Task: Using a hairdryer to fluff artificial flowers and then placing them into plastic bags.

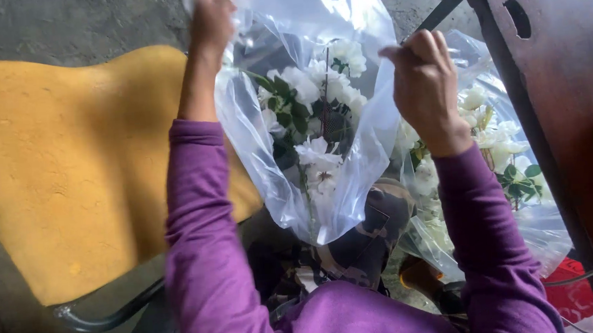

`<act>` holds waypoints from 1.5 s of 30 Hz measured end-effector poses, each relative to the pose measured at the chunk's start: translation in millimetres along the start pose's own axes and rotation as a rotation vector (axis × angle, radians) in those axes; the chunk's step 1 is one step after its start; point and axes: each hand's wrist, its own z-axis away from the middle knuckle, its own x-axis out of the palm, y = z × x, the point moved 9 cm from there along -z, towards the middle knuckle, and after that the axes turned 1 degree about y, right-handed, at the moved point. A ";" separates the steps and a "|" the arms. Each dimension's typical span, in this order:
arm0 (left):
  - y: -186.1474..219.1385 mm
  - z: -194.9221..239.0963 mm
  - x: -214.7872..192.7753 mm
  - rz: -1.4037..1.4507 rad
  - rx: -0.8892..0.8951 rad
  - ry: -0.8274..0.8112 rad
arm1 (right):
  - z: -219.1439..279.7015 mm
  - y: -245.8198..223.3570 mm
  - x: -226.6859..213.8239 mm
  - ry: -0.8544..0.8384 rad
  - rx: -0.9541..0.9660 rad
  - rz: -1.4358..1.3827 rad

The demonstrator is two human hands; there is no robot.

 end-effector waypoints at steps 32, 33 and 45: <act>-112.7 100.8 97.2 -0.800 -0.379 -0.610 | -18.8 -46.4 -39.3 -0.002 0.029 -0.252; -184.1 99.8 110.7 -0.802 -0.372 -0.607 | -16.3 -45.3 -39.5 0.005 0.027 -0.248; -220.6 64.3 -89.6 -0.180 -0.763 0.408 | -15.7 -13.7 -52.2 0.008 -0.009 0.085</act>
